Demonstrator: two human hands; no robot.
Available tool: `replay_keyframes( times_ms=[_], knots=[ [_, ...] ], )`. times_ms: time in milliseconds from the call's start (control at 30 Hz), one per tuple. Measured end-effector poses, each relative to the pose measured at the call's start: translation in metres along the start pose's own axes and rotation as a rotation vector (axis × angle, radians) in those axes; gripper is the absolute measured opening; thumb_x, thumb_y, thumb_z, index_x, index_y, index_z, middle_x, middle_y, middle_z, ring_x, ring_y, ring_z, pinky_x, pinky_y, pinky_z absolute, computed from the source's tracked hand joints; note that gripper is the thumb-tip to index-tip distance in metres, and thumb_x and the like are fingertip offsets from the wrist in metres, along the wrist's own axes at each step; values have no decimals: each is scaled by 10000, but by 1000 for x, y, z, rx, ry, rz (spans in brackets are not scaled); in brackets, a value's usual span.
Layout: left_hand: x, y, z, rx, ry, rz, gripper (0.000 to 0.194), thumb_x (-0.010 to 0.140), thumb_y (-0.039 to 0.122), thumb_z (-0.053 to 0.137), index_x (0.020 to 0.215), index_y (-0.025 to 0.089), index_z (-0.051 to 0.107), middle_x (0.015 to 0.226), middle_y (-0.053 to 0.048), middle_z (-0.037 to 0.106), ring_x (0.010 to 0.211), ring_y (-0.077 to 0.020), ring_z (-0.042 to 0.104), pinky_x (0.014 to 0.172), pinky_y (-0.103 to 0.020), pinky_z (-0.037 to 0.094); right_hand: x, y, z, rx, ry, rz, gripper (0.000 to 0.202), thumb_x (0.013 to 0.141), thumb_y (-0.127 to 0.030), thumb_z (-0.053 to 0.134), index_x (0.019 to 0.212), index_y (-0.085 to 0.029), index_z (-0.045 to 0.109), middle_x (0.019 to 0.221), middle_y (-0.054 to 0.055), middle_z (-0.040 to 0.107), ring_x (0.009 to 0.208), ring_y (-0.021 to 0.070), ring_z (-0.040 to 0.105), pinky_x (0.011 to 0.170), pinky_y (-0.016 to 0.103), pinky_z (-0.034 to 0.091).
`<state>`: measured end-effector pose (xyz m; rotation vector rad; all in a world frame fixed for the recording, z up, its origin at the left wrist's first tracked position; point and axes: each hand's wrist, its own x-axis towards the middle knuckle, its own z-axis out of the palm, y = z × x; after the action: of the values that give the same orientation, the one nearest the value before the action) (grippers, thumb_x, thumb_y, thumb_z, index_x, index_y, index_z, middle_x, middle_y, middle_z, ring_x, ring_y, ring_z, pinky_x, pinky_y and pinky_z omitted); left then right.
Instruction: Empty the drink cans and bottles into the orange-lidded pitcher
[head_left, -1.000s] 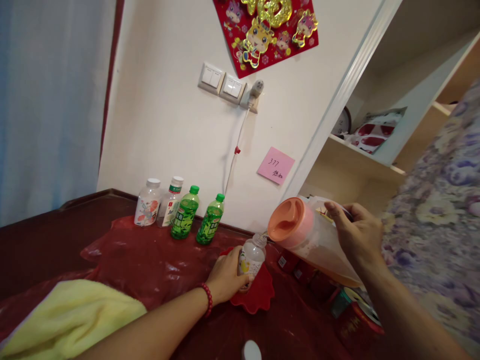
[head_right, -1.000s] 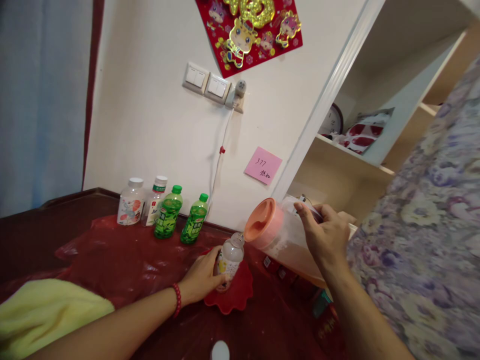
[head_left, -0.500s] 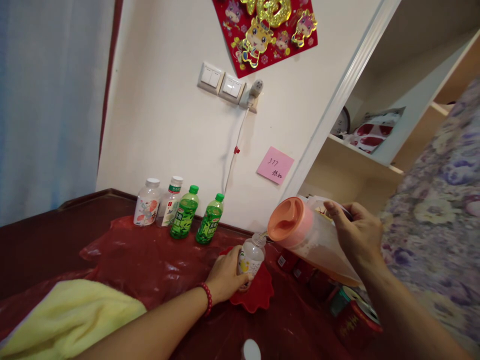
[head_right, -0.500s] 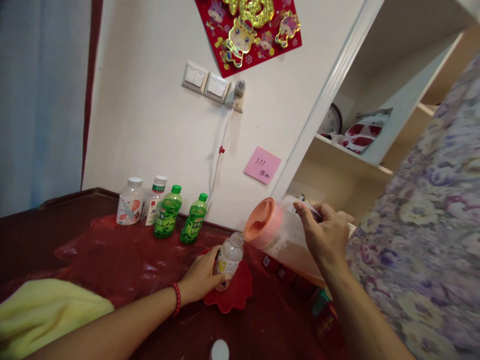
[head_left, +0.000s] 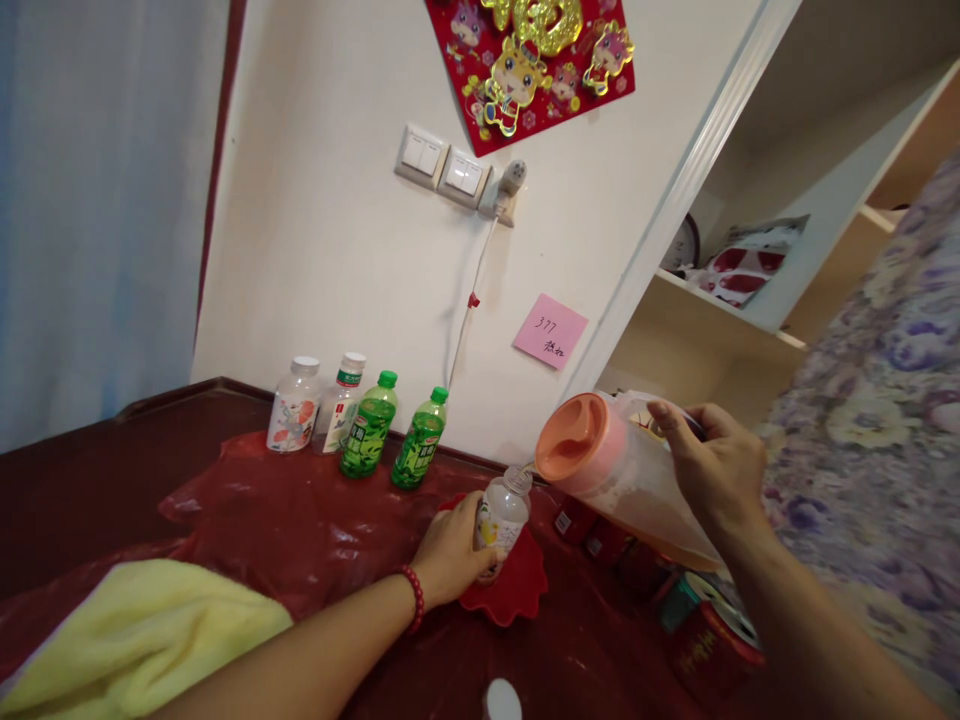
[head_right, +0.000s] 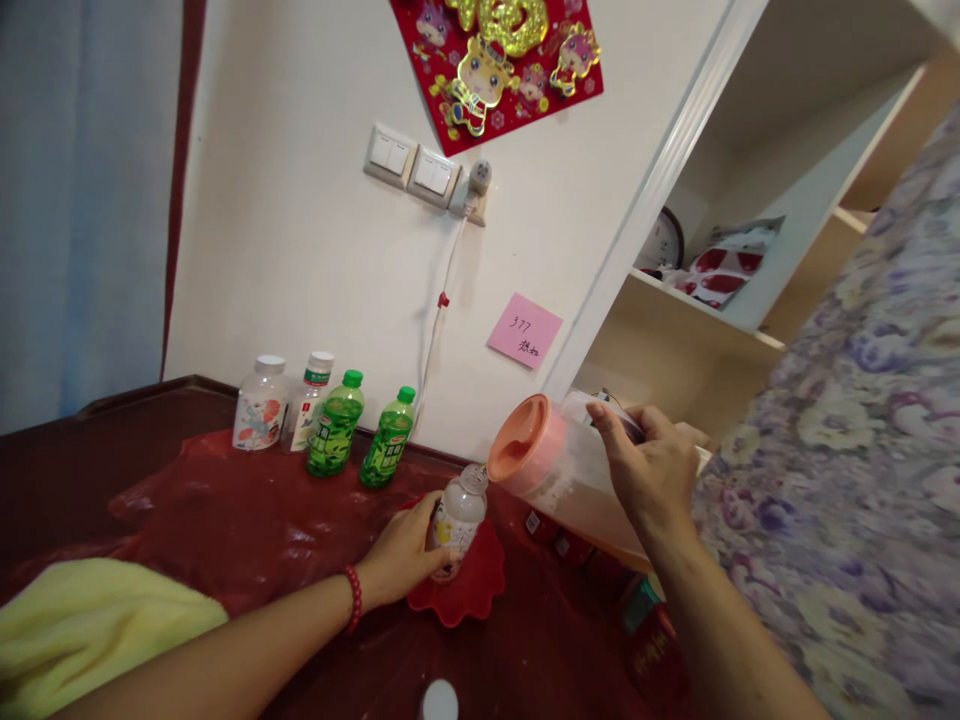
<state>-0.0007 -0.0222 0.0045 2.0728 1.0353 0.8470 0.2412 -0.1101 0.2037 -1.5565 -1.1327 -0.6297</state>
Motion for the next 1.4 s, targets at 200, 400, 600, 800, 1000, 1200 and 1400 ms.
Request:
replay_keyframes(
  times_ms=[200,400,600,800,1000,1200,1400],
  knots=[
    [0,1,-1,-7,1,7,601,781,235,838,1336,236,608,1329,-86,768,1257,-322,717,1025,-355,517,0,-2,-1,4,-13,8,891,629,-1111,520,699,-235,668,634,50,599,662,246,529,630,378,366],
    [0,-1,0,-12,4,10,599,779,228,836,1334,237,612,1336,-83,765,1258,-323,715,1021,-357,518,0,0,0,-2,-8,4,891,641,-1111,518,696,-234,665,621,43,581,639,231,503,626,375,354],
    [0,-1,0,0,6,10,605,788,216,831,1351,241,610,1345,-83,762,1265,-318,712,1047,-356,516,0,0,-1,-6,-8,11,921,610,-1140,501,688,-236,659,623,43,583,649,238,512,624,378,358],
    [0,1,-1,9,-7,0,606,789,227,829,1352,243,606,1353,-91,756,1270,-322,713,1055,-361,513,0,1,-1,-6,-14,5,937,607,-1150,490,693,-235,669,628,38,591,655,239,522,630,381,360],
    [-1,3,-2,21,-9,-10,601,791,226,816,1352,255,604,1360,-94,753,1279,-330,710,1054,-370,509,-1,1,0,2,-14,2,895,649,-1111,517,710,-231,671,636,39,588,647,228,509,626,375,353],
    [-2,4,-3,22,-14,-18,608,798,230,824,1363,251,599,1362,-97,751,1284,-332,707,1056,-368,505,-1,1,0,10,-16,5,879,652,-1098,536,708,-233,678,641,40,607,660,239,526,631,378,364],
    [0,-1,0,-18,2,3,607,787,208,854,1340,222,603,1332,-91,760,1256,-315,711,1021,-345,504,-1,3,-1,10,-21,3,910,626,-1126,529,704,-232,683,647,52,623,675,254,541,647,380,368]
  ],
)
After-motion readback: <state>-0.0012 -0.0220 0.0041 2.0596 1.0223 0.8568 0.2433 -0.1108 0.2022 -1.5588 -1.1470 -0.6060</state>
